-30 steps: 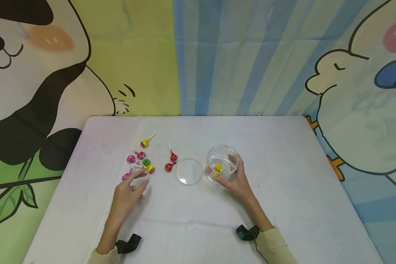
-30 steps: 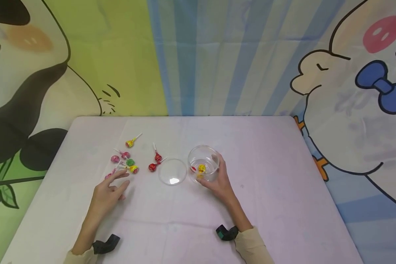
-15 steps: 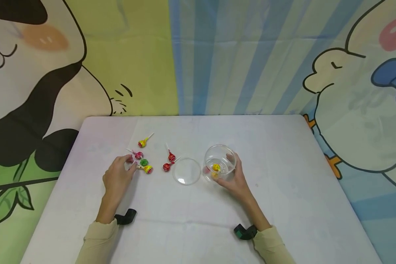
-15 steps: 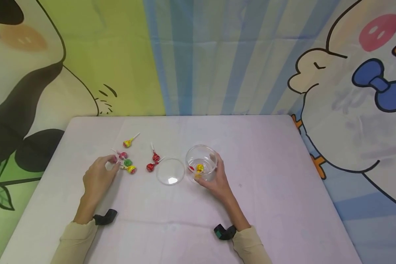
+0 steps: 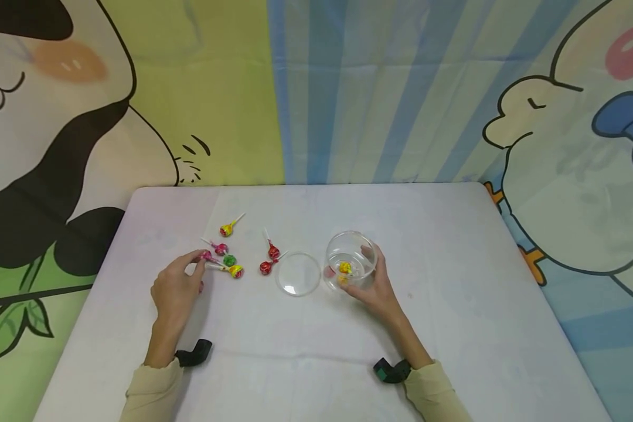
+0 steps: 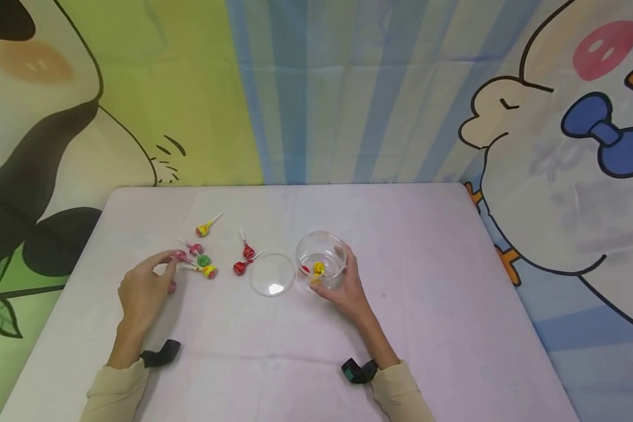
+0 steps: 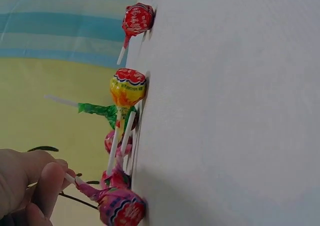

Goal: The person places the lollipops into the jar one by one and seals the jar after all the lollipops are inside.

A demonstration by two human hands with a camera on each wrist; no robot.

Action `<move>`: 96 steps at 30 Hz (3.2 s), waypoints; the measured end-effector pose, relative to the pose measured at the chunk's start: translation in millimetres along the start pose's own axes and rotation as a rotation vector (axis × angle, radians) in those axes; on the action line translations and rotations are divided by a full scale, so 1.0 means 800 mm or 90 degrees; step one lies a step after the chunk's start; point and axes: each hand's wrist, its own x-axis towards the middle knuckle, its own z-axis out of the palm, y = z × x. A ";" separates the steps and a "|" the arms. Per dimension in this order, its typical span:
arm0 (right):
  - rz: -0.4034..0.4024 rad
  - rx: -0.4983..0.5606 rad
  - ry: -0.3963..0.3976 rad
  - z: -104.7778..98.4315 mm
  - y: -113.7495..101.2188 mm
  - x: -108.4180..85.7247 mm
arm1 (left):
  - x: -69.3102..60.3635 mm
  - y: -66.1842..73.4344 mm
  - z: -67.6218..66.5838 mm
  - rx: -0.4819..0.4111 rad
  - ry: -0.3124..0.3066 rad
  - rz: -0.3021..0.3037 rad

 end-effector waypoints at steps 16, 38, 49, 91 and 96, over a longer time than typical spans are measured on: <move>0.005 0.019 -0.007 -0.004 -0.004 -0.001 | -0.067 -0.044 -0.081 0.077 -0.041 -0.112; -0.004 0.012 -0.004 -0.001 0.000 0.000 | -0.083 -0.041 -0.069 -0.012 -0.112 -0.147; 0.011 0.007 0.000 -0.004 -0.001 -0.001 | -0.074 0.013 -0.041 -0.265 -0.234 -0.144; -0.018 0.031 -0.005 -0.001 0.004 0.000 | -0.013 0.237 0.056 -0.344 -0.212 0.357; -0.016 0.031 -0.012 0.000 0.003 0.000 | -0.005 0.246 0.062 -0.268 -0.301 0.368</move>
